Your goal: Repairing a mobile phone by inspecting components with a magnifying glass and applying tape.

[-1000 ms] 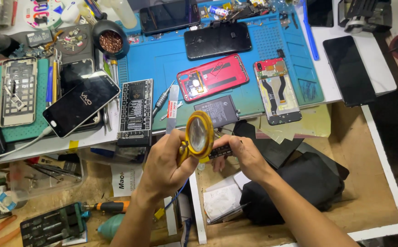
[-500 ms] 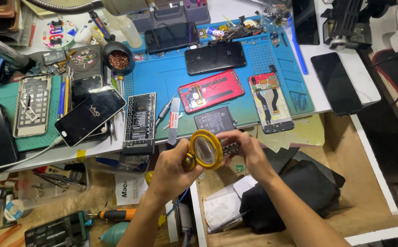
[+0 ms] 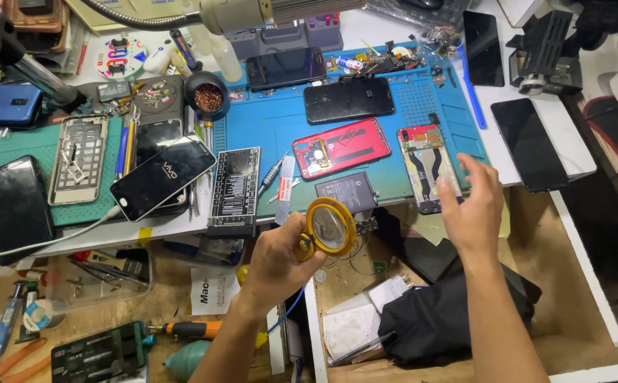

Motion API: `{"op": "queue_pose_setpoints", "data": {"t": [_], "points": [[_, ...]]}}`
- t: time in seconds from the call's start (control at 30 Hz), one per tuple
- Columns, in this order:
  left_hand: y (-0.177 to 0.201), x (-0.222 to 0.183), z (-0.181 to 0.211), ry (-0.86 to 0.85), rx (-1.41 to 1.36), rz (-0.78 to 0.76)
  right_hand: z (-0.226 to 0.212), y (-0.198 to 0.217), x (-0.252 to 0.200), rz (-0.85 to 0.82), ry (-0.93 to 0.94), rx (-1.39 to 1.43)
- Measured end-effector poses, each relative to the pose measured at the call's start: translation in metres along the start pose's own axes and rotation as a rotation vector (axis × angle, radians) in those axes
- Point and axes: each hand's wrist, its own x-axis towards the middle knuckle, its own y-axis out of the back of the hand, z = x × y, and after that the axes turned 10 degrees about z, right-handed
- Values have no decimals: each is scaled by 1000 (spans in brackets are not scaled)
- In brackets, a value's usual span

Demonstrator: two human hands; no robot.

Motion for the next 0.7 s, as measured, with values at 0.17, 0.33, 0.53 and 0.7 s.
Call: {"op": "queue_pose_setpoints", "data": {"t": [0.17, 0.33, 0.53, 0.7], "points": [[0, 0, 0, -4, -3, 1, -54, 14, 17, -389, -259, -247], [-1, 0, -2, -6, -19, 14, -53, 3, 8, -430, -234, -413], [-1, 1, -4, 27, -58, 19, -59, 8, 17, -483, -309, -396], [-2, 2, -6, 44, -119, 8, -61, 10, 18, -547, -413, -361]]}}
